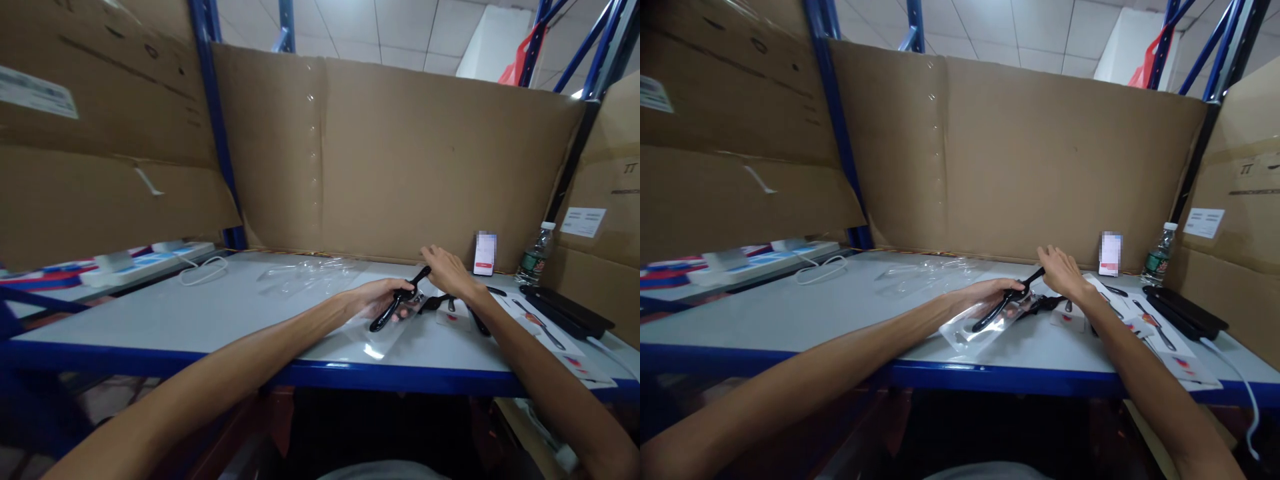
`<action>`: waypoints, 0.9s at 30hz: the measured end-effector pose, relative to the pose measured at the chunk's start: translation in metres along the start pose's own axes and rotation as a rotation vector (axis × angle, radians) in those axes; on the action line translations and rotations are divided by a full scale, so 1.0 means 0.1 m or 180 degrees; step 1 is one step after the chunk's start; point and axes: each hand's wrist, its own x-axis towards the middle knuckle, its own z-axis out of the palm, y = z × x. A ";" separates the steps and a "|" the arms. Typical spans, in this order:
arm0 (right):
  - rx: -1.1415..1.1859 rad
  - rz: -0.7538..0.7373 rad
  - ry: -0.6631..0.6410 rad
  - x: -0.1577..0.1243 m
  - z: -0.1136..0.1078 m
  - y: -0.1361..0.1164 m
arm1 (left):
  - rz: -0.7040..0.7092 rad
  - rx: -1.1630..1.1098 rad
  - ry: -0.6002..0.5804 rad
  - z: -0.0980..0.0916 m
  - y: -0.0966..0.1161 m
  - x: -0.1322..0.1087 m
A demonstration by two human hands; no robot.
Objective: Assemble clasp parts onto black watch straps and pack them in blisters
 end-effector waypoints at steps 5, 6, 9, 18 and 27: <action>0.1080 0.0494 0.1112 0.10 -0.08 0.42 | 0.0270 -0.0303 0.0394 -0.09 0.11 -0.06; 0.1147 0.0652 0.1352 0.10 -0.09 0.50 | 0.0284 -0.0466 0.0506 -0.14 0.14 -0.07; 0.1001 0.0845 0.1511 0.08 -0.07 0.66 | 0.0362 -0.0913 0.0767 -0.29 0.27 -0.13; 0.0138 0.0390 0.1063 0.08 0.09 0.54 | 0.0687 -0.0961 0.1382 -0.58 0.44 -0.25; 0.0482 -0.0537 0.1983 -0.44 -0.33 0.25 | 0.0507 -0.1036 0.1436 -0.46 0.21 -0.47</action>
